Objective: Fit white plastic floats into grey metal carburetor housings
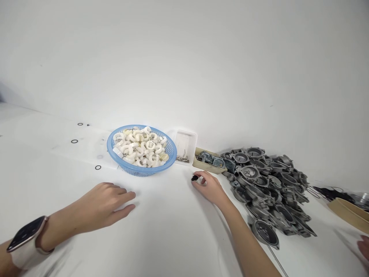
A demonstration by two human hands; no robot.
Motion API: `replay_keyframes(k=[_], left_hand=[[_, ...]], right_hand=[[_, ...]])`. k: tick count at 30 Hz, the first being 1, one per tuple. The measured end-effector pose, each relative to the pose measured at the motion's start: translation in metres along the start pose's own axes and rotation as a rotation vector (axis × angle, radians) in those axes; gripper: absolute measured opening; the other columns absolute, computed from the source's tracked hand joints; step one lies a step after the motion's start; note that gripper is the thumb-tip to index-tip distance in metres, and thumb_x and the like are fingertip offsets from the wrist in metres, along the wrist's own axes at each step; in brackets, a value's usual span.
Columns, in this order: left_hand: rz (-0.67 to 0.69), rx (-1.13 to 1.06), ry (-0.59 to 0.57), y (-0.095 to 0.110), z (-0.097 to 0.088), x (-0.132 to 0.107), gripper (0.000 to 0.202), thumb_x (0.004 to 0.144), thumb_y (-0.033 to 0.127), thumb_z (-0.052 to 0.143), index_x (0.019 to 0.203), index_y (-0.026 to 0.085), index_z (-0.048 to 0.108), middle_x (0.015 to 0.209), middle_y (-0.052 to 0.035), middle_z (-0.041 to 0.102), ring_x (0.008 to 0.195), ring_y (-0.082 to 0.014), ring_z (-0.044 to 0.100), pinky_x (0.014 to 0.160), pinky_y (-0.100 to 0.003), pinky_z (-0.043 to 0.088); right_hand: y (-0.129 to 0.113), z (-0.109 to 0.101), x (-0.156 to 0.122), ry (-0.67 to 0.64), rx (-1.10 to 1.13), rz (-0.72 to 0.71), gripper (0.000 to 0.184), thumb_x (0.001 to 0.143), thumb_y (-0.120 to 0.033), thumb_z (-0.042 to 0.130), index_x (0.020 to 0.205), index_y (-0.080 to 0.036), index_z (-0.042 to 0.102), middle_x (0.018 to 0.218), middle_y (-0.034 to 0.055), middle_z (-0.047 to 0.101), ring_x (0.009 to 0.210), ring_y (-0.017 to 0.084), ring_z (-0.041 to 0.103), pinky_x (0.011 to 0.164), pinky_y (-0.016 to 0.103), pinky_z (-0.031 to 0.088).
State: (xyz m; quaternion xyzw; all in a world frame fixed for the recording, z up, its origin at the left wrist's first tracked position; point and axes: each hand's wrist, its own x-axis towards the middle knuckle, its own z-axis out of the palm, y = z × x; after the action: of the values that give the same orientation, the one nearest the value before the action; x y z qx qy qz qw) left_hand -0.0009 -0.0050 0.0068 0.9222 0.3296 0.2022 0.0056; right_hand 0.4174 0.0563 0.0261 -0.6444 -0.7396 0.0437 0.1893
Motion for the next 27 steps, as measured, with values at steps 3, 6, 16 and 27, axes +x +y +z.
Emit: replay_keyframes(k=[3,6,16,27], left_hand=[[0.0,0.0,0.007,0.0,0.0,0.0,0.025,0.106,0.037,0.038,0.108,0.025,0.06,0.069,0.0027,0.063,0.062,-0.0196,0.064,0.058,-0.034,0.043],[0.008,0.007,0.011,0.0,0.0,0.001,0.025,0.106,0.037,0.039,0.111,0.025,0.061,0.071,0.0024,0.064,0.064,-0.0199,0.065,0.058,-0.034,0.043],[0.015,0.002,0.031,0.0,0.0,0.001,0.023,0.105,0.035,0.042,0.107,0.025,0.062,0.068,0.0023,0.063,0.06,-0.0199,0.063,0.057,-0.033,0.041],[-0.002,0.004,-0.013,0.0,0.001,0.0,0.026,0.106,0.038,0.037,0.11,0.026,0.06,0.07,0.0026,0.062,0.063,-0.02,0.064,0.058,-0.034,0.042]], right_hand=[[0.0,0.006,0.003,-0.005,0.018,-0.005,0.026,0.083,-0.03,0.055,0.103,-0.022,0.07,0.105,0.0057,0.07,0.081,0.02,0.061,0.08,0.035,0.048],[0.0,0.008,0.006,-0.019,0.051,-0.047,0.034,0.08,-0.018,0.047,0.103,-0.021,0.071,0.115,0.0072,0.067,0.091,0.02,0.064,0.083,0.034,0.049],[-0.019,0.003,0.004,0.108,-0.13,0.153,0.028,0.087,-0.047,0.057,0.098,-0.024,0.069,0.09,0.0039,0.07,0.082,0.023,0.062,0.072,0.033,0.043],[-0.007,0.008,0.007,0.055,-0.052,0.099,0.027,0.083,-0.024,0.054,0.104,-0.024,0.07,0.108,0.0034,0.072,0.091,0.021,0.066,0.083,0.033,0.046]])
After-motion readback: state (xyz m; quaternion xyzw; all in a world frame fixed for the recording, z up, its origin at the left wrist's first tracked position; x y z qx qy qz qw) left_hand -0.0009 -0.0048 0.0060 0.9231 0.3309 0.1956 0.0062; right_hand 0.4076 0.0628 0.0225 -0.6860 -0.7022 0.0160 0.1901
